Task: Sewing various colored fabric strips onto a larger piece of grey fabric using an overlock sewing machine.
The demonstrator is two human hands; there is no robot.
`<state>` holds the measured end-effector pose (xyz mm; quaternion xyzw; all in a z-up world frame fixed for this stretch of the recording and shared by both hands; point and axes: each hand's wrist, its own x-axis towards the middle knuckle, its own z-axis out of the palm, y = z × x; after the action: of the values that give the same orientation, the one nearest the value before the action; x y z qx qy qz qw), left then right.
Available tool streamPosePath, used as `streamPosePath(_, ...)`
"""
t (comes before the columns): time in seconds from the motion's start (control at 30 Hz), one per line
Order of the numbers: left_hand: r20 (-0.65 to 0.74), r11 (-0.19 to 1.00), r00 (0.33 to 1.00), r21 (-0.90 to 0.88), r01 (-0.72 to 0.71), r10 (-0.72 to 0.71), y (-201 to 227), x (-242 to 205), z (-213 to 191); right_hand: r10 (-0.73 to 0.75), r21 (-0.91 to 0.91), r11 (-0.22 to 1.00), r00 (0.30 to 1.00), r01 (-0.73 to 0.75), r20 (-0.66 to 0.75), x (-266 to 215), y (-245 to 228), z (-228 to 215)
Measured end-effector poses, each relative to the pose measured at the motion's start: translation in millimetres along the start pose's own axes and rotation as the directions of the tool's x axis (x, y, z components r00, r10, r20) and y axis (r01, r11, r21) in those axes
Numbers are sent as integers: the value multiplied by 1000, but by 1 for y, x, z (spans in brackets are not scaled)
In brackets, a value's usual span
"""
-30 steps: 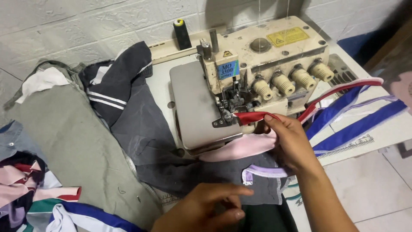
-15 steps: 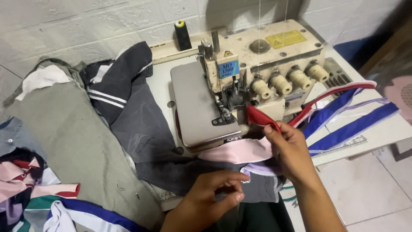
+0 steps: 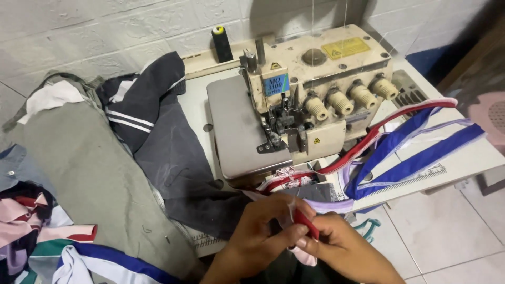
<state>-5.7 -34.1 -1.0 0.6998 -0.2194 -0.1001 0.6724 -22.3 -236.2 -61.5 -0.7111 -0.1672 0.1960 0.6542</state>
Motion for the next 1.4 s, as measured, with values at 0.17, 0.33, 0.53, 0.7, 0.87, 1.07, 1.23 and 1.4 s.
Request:
streamPosePath(0.17,-31,989,990,56,-138,140,-9,4,-2,-183,-133,979,955,156,-234,3,-12,11)
streamPosePath(0.33,-176,983,967,-30,179,-182,-1,12,-1,-185,-173,979,817,107,-547,1,-19,17)
streamPosePath(0.53,-155,986,974,-5,165,-163,3,16,-5,-254,-174,966,840,193,-480,10,-18,13)
streamPosePath(0.7,31,969,989,196,-148,145,7,9,-14,-133,-95,990,880,101,-455,18,-23,-1)
streamPosePath(0.87,-1,967,1000,254,-21,22,-7,4,-13,-223,-87,975,885,205,-410,25,-32,-3)
streamPosePath(1.07,-336,998,941,-56,33,-50,-54,-9,-24,-192,-19,979,880,205,-434,47,-18,6)
streamPosePath(1.23,-229,842,947,536,-71,226,-3,18,-66,-92,216,952,875,217,-476,67,-16,12)
streamPosePath(1.4,-14,663,969,731,-158,246,10,57,-80,-117,191,950,846,249,-520,85,-22,9)
